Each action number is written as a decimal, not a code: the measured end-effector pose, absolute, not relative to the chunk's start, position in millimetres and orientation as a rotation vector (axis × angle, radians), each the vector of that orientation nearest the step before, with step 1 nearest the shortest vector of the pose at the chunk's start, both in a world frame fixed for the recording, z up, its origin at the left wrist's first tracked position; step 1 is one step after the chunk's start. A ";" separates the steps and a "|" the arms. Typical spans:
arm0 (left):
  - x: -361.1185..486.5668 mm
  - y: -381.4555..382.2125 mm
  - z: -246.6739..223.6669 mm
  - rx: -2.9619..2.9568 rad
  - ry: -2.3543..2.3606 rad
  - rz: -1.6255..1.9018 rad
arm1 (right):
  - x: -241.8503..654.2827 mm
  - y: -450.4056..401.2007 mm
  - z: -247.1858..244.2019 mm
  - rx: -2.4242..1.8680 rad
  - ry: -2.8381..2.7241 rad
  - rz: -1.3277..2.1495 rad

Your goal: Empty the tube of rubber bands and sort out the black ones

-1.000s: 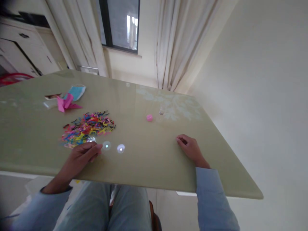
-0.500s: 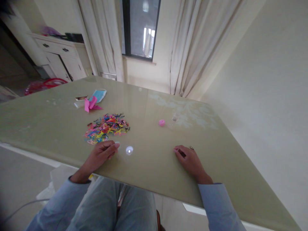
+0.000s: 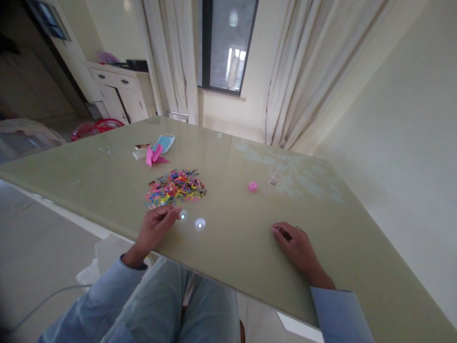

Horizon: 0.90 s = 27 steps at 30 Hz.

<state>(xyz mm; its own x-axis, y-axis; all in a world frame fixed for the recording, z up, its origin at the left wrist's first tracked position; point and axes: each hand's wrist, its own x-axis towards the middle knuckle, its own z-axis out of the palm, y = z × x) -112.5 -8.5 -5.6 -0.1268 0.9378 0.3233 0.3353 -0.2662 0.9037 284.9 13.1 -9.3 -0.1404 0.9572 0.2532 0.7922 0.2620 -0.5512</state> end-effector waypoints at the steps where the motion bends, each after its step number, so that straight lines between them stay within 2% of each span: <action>1: -116.0 -9.3 -5.7 1.597 1.452 1.425 | 285.0 13.4 -9.5 -1.578 -1.985 0.381; 11: -209.5 19.9 -1.6 1.571 1.969 1.372 | 285.8 16.1 -9.8 -1.615 -2.001 0.391; 16: -257.4 52.2 -8.3 1.726 2.230 1.118 | 286.8 17.5 -10.4 -1.666 -1.981 0.407; 27: -246.7 60.3 -9.0 1.804 2.327 0.771 | 285.2 18.7 -8.3 -1.768 -1.890 0.436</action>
